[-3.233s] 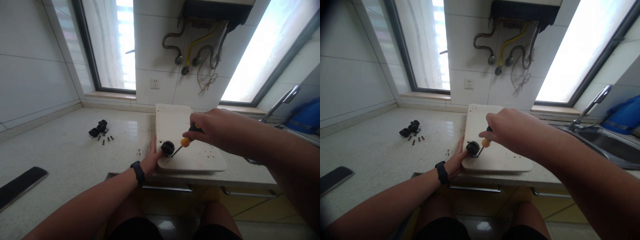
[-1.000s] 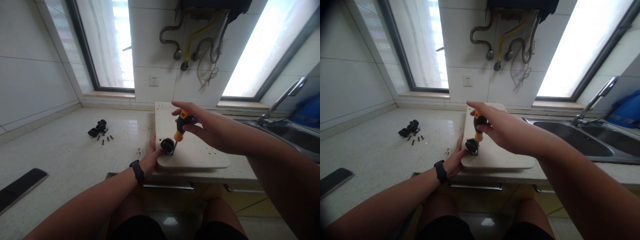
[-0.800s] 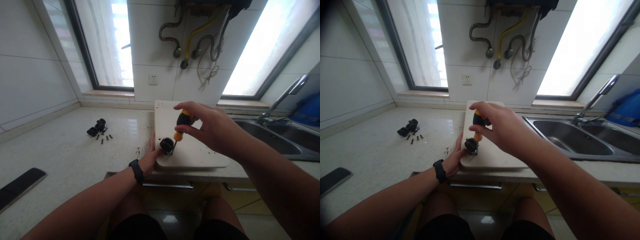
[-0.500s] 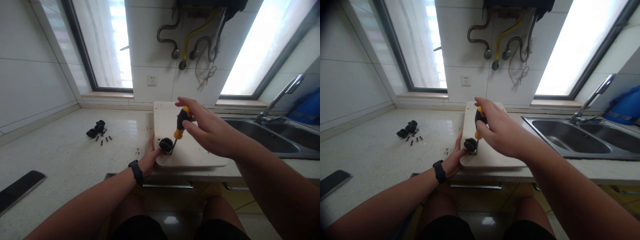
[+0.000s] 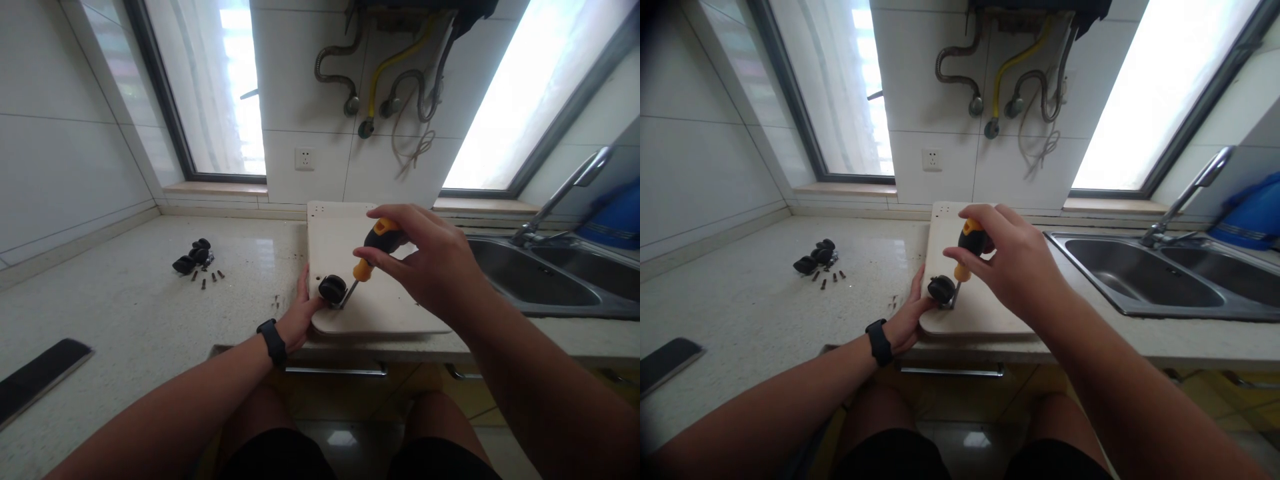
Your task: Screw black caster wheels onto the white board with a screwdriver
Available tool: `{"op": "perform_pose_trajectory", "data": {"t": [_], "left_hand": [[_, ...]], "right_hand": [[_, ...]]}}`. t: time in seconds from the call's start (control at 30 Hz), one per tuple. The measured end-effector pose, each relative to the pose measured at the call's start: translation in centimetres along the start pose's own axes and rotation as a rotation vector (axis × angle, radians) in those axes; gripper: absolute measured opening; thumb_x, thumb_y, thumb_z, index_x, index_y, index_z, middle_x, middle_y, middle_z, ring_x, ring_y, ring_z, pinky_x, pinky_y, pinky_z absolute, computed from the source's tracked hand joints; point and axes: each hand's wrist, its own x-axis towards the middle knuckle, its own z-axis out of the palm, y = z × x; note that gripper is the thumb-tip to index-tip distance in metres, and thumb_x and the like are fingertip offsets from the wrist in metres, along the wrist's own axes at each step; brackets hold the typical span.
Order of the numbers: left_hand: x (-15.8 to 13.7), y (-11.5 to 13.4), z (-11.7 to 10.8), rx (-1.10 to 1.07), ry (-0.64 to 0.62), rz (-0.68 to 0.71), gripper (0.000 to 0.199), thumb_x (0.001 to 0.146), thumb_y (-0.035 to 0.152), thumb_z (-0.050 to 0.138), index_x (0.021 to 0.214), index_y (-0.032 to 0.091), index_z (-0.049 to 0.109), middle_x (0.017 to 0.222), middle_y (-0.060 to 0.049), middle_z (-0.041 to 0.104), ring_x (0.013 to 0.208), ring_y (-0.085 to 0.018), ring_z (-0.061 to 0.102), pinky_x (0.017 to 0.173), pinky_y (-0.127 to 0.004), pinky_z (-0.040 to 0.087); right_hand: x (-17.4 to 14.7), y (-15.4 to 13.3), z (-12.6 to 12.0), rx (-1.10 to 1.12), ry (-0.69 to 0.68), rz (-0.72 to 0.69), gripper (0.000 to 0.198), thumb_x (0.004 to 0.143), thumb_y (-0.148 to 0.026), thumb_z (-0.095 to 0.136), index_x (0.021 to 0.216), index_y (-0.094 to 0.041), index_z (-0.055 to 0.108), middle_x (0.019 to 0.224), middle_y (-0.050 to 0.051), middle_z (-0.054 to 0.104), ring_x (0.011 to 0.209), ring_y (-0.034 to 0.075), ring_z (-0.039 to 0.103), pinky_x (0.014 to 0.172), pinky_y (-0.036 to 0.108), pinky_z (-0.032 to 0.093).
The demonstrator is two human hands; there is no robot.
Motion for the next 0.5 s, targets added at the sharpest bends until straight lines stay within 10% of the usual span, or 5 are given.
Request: {"op": "perform_pose_trajectory", "data": {"t": [0.2,0.5], "left_hand": [[0.0,0.0,0.0,0.004,-0.016,0.005,0.114,0.083,0.023,0.08,0.166,0.044,0.006,0.163,-0.006,0.048,0.146,-0.035,0.049,0.123,-0.057,0.036],[0.1,-0.2,-0.2,0.014,-0.014,-0.007,0.117,0.084,0.03,0.082,0.166,0.044,-0.001,0.166,-0.007,0.044,0.148,-0.034,0.047,0.124,-0.058,0.034]], "right_hand": [[-0.5,0.7,-0.7,0.301,-0.208,-0.071,0.061,0.101,-0.029,0.052,0.161,-0.031,0.037,0.142,0.01,0.062,0.121,0.026,0.067,0.1,0.043,0.059],[-0.6,0.3,0.8,0.149,0.068,0.019,0.039,0.086,-0.035,0.08,0.119,-0.021,0.064,0.104,0.007,0.072,0.08,0.021,0.074,0.077,0.038,0.061]]}}
